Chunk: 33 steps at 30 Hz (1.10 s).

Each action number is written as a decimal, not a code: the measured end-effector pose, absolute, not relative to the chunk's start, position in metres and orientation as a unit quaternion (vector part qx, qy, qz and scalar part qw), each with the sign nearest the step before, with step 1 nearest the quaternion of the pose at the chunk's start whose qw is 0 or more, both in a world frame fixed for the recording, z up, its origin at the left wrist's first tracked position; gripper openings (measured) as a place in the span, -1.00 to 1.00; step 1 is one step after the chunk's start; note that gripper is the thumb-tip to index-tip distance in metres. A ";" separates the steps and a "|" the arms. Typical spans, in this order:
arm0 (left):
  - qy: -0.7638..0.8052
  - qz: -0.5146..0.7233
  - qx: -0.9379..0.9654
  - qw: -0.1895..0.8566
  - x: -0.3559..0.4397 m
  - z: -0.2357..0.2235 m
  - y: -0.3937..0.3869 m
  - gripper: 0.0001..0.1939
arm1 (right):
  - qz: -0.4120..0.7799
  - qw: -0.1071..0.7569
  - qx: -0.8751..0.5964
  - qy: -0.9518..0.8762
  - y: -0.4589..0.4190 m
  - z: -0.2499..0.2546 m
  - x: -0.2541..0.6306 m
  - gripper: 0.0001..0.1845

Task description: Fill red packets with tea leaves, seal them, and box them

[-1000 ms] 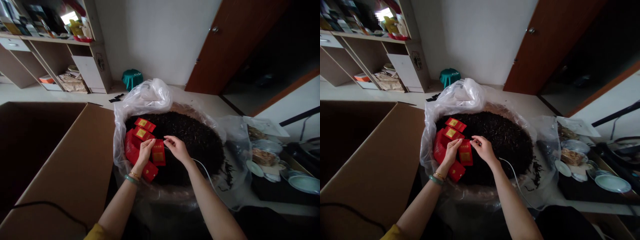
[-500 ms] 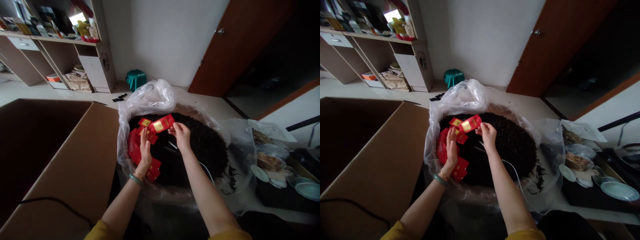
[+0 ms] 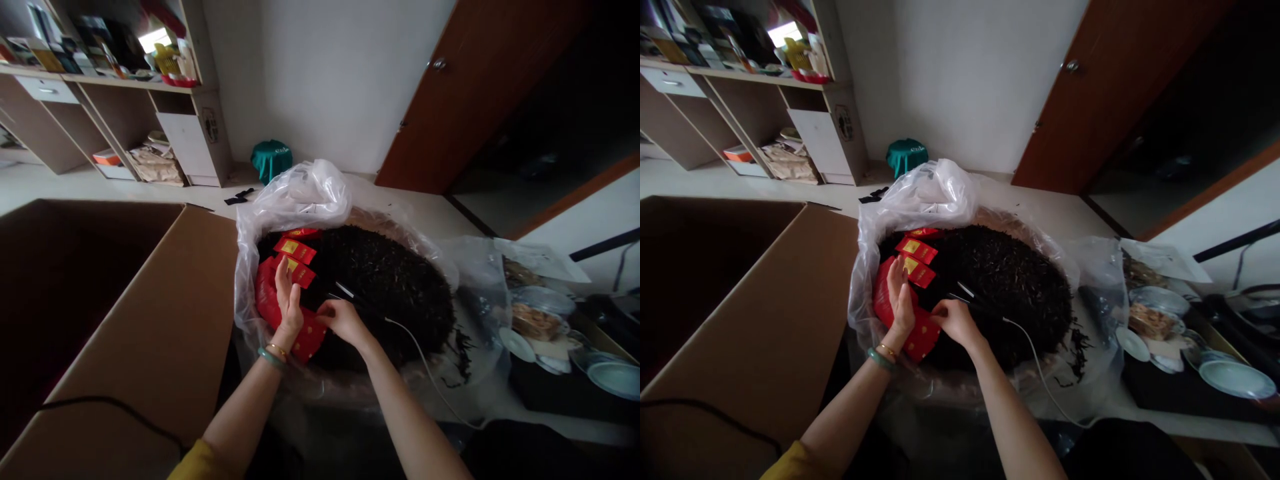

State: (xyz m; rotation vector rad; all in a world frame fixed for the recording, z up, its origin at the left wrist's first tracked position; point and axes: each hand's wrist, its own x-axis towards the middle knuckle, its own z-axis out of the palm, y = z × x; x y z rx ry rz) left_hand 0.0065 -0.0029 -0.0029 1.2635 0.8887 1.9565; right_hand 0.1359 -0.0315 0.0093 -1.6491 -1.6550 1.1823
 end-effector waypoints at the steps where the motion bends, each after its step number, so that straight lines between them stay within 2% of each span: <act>1: 0.343 0.743 0.481 0.314 0.007 -0.002 -0.004 -0.45 | 0.444 0.290 -0.611 -0.588 -0.032 0.010 0.140 -0.94; 4: 0.356 0.744 0.476 0.306 0.007 0.000 -0.006 -0.41 | 0.406 0.409 -0.611 -0.542 -0.033 0.011 0.149 -0.80; 6: 0.363 0.738 0.459 0.335 0.008 0.000 -0.006 -0.37 | 0.294 0.499 -0.608 -0.543 -0.037 0.011 0.149 -0.77; 8: 0.366 0.706 0.435 0.422 0.008 0.000 -0.003 -0.32 | 0.148 0.546 -0.580 -0.586 -0.042 0.010 0.142 -0.80; 11: 0.350 0.612 0.382 0.598 0.008 0.000 0.003 -0.35 | -0.002 0.508 -0.505 -0.697 -0.049 0.006 0.124 -0.85; 14: 0.329 0.540 0.347 0.693 0.008 0.003 0.007 -0.52 | -0.039 0.452 -0.466 -0.760 -0.053 0.003 0.111 -0.83; 16: 0.325 0.518 0.361 0.704 0.007 0.005 0.007 -0.64 | -0.020 0.438 -0.444 -0.781 -0.053 0.002 0.109 -0.84; 19: 0.333 0.495 0.395 0.699 0.007 0.006 0.004 -0.71 | 0.004 0.466 -0.420 -0.779 -0.049 0.005 0.117 -0.88; 22: 0.322 0.461 0.418 0.714 0.008 0.007 0.001 -0.68 | -0.058 0.489 -0.468 -0.734 -0.039 0.012 0.133 -0.65; 24: 0.304 0.443 0.433 0.724 0.010 0.007 0.000 -0.66 | -0.092 0.459 -0.497 -0.730 -0.030 0.017 0.143 -0.53; 28: 0.294 0.451 0.449 0.713 0.012 0.009 0.000 -0.64 | -0.102 0.406 -0.492 -0.763 -0.020 0.021 0.149 -0.63; 33: 0.299 0.455 0.472 0.693 0.013 0.012 -0.001 -0.69 | -0.106 0.433 -0.507 -0.737 -0.025 0.014 0.143 -0.61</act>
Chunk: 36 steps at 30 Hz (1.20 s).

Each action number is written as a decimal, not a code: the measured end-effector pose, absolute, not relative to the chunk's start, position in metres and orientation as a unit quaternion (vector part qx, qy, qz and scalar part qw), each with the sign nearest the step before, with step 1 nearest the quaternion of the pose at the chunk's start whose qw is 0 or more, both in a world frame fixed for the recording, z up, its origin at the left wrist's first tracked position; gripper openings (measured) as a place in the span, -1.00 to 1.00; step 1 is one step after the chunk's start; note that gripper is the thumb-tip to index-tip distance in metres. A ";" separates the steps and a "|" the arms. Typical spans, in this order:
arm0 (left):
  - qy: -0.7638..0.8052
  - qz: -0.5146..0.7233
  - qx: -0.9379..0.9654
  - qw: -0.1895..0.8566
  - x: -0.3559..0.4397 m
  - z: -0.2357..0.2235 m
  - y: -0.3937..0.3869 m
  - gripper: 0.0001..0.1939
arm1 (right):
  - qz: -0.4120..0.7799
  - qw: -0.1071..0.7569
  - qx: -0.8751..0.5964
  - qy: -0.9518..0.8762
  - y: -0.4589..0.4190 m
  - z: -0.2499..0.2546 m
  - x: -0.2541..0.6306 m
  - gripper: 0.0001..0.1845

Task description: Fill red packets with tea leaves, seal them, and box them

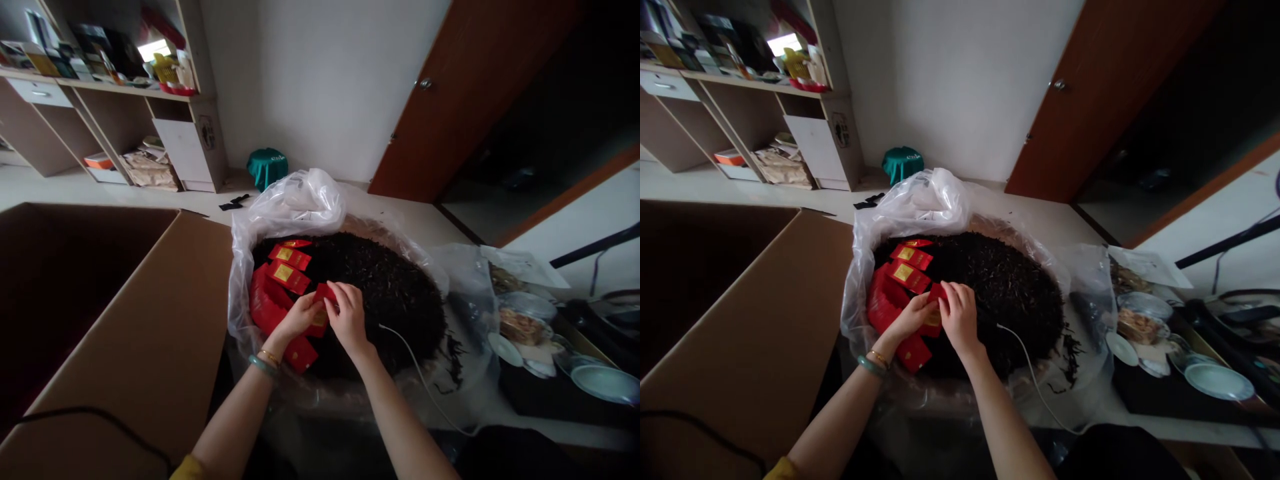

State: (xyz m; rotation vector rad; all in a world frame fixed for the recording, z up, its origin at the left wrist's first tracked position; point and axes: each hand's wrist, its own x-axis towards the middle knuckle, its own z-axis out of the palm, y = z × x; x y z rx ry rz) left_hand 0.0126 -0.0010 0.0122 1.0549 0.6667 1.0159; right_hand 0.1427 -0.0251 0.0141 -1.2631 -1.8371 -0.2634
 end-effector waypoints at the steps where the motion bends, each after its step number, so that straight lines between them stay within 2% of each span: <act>1: 0.300 0.453 0.480 0.689 0.013 0.013 -0.001 -0.70 | -0.103 0.434 -0.517 -0.730 -0.026 0.013 0.142 -0.60; 10: 0.321 0.460 0.488 0.668 0.013 0.011 -0.001 -0.80 | -0.103 0.466 -0.516 -0.712 -0.029 0.011 0.139 -0.66; 17: 0.324 0.462 0.505 0.653 0.013 0.006 0.000 -0.85 | -0.101 0.475 -0.498 -0.718 -0.034 0.005 0.141 -0.62; 21: 0.339 0.473 0.523 0.622 0.013 0.003 0.001 -0.86 | -0.087 0.486 -0.501 -0.711 -0.036 0.004 0.138 -0.71; 24: 0.344 0.457 0.548 0.611 0.013 0.002 0.000 -0.84 | -0.111 0.472 -0.540 -0.688 -0.036 0.008 0.137 -0.83; 29: 0.349 0.451 0.567 0.595 0.014 0.002 -0.002 -0.81 | -0.132 0.411 -0.556 -0.711 -0.028 0.021 0.145 -0.80; 33: 0.368 0.463 0.542 0.597 0.014 -0.001 0.002 -0.73 | -0.104 0.442 -0.500 -0.738 -0.022 0.028 0.164 -0.83; 36: 0.412 0.479 0.561 0.535 0.013 -0.005 0.005 -0.80 | -0.123 0.444 -0.522 -0.718 -0.022 0.027 0.176 -0.84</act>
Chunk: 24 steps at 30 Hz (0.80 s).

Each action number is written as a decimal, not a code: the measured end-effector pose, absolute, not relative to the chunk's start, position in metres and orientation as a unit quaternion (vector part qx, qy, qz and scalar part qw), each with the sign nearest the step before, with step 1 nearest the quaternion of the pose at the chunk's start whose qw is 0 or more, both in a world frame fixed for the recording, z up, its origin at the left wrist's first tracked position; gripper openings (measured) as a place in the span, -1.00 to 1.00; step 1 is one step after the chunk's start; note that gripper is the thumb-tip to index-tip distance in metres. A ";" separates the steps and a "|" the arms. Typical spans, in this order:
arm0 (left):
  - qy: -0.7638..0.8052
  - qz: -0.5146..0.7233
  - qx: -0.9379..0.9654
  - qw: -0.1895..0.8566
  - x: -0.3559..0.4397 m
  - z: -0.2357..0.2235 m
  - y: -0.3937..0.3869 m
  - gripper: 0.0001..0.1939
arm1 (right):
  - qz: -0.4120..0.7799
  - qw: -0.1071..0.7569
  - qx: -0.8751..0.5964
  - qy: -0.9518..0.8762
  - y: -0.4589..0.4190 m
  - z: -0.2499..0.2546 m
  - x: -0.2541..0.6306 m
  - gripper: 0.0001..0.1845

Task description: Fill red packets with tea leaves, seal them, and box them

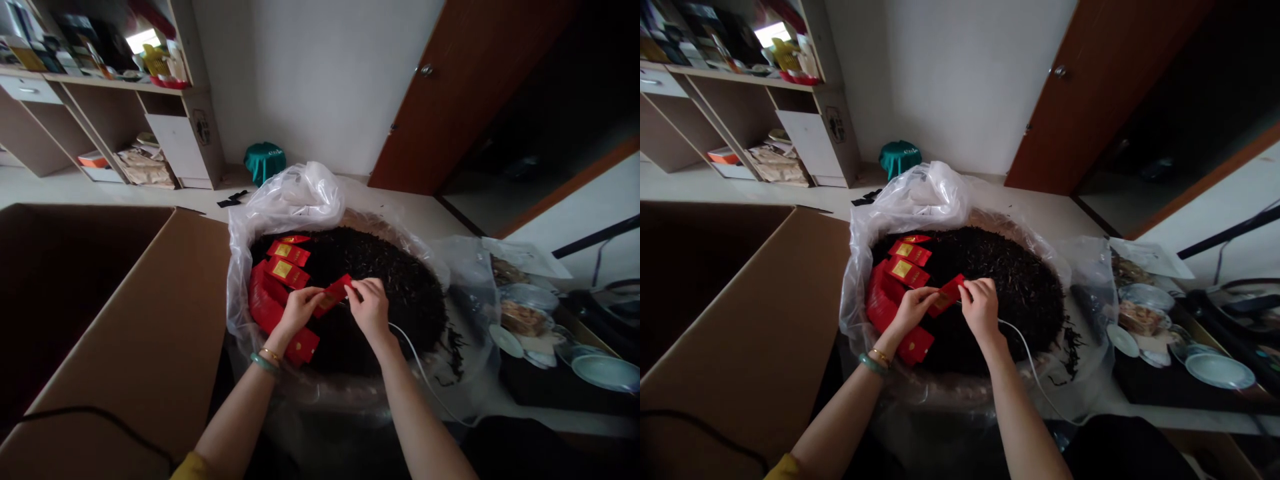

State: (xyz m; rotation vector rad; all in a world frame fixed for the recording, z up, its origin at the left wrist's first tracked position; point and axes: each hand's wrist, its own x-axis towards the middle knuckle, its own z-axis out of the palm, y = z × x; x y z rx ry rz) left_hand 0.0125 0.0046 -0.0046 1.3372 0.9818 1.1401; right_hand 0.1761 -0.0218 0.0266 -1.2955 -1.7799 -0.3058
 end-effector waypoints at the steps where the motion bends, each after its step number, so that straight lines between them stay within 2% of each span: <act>1: 0.426 0.482 0.573 0.508 0.012 -0.005 0.005 -0.83 | -0.122 0.427 -0.533 -0.721 -0.023 0.025 0.178 -0.81; 4: 0.436 0.484 0.602 0.461 0.011 -0.007 0.003 -0.86 | -0.085 0.378 -0.552 -0.739 -0.027 0.019 0.178 -0.74; 8: 0.443 0.497 0.590 0.456 0.011 -0.006 0.003 -0.82 | 0.011 0.389 -0.593 -0.705 -0.029 0.013 0.178 -0.74; 13: 0.444 0.550 0.466 0.533 0.007 -0.002 0.009 -0.57 | 0.210 0.445 -0.578 -0.651 -0.032 0.013 0.177 -0.76; 19: 0.421 0.549 0.415 0.591 0.004 0.002 0.009 -0.58 | 0.412 0.409 -0.495 -0.647 -0.035 0.022 0.168 -0.67; 24: 0.406 0.520 0.463 0.593 0.007 0.001 0.007 -0.53 | 0.427 0.408 -0.549 -0.592 -0.033 0.019 0.169 -0.53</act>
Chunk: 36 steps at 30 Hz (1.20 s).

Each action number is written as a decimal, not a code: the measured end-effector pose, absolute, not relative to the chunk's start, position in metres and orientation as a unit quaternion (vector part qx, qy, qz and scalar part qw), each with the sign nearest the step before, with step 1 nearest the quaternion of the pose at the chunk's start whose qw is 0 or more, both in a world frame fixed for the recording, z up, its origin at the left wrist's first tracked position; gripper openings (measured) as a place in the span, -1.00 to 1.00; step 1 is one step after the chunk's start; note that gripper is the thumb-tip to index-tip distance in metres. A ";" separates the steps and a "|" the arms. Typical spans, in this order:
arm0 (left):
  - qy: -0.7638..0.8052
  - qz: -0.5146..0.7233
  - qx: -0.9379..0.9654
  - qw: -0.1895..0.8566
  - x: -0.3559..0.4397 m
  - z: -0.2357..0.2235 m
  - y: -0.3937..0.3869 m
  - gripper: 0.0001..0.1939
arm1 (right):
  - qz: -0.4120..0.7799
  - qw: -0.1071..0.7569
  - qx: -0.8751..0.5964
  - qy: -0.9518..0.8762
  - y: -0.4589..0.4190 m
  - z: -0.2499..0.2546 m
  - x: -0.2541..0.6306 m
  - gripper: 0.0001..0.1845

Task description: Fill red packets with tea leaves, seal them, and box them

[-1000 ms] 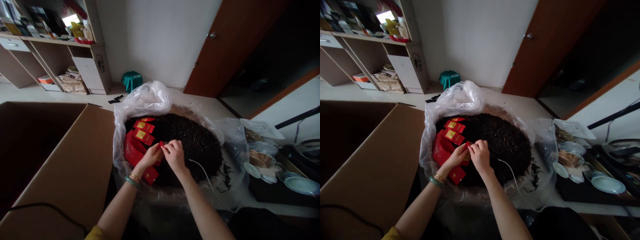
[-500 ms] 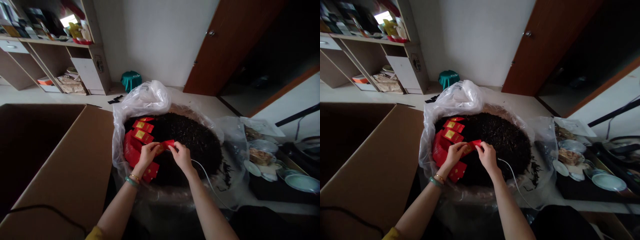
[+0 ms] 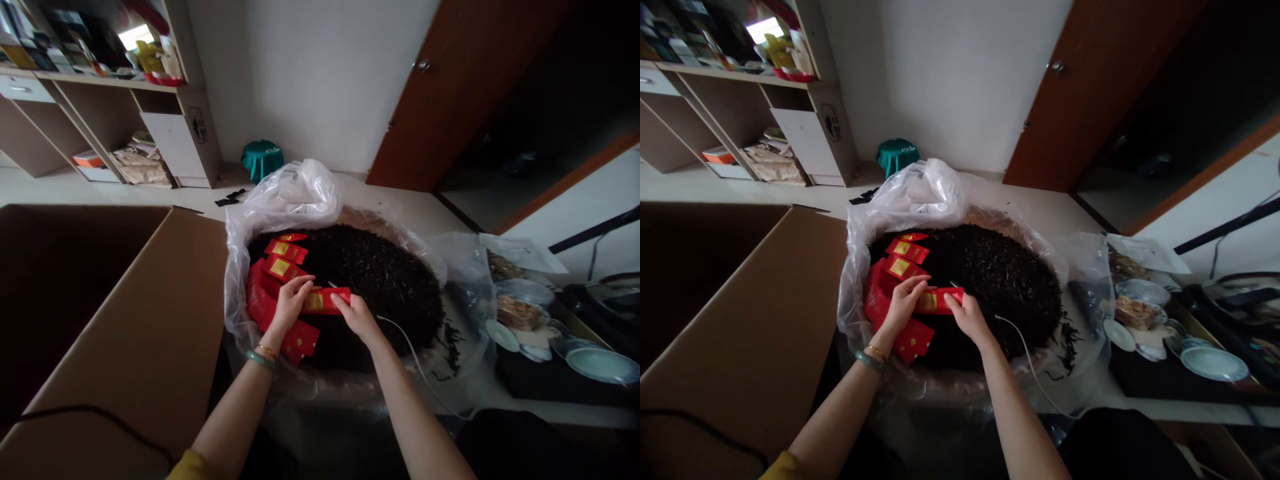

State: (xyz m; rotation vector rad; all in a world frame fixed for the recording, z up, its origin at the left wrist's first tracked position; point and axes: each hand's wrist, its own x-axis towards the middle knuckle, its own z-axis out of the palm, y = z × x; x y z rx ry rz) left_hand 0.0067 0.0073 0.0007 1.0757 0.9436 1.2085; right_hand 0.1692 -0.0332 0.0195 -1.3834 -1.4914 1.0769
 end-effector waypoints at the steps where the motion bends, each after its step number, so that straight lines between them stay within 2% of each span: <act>1: 0.408 0.518 0.474 0.584 0.007 0.000 0.007 -0.53 | 0.429 0.410 -0.555 -0.584 -0.034 0.019 0.170 -0.51; 7: 0.451 0.533 0.556 0.452 0.005 -0.001 0.010 -0.63 | 0.547 0.419 -0.472 -0.551 -0.041 0.021 0.169 -0.49; 15: 0.428 0.499 0.603 0.453 0.006 -0.004 0.005 -0.59 | 0.669 0.403 -0.410 -0.471 -0.044 0.009 0.174 -0.45; 18: 0.422 0.506 0.663 0.356 0.005 -0.001 -0.001 -0.55 | 0.692 0.401 -0.373 -0.469 -0.042 0.011 0.173 -0.42; 22: 0.372 0.416 0.810 0.180 0.005 0.003 -0.007 -0.37 | 0.706 0.380 -0.372 -0.468 -0.035 0.015 0.178 -0.31; 25: 0.356 0.299 0.874 0.143 0.008 0.002 -0.008 -0.27 | 0.710 0.358 -0.398 -0.457 -0.030 0.015 0.185 -0.21; 29: 0.383 0.242 0.883 0.120 0.011 0.000 -0.007 -0.34 | 0.705 0.350 -0.418 -0.454 -0.026 0.015 0.186 -0.21; 36: 0.376 0.280 0.872 0.137 0.012 0.001 -0.007 -0.49 | 0.612 0.350 -0.492 -0.511 -0.025 0.019 0.181 -0.30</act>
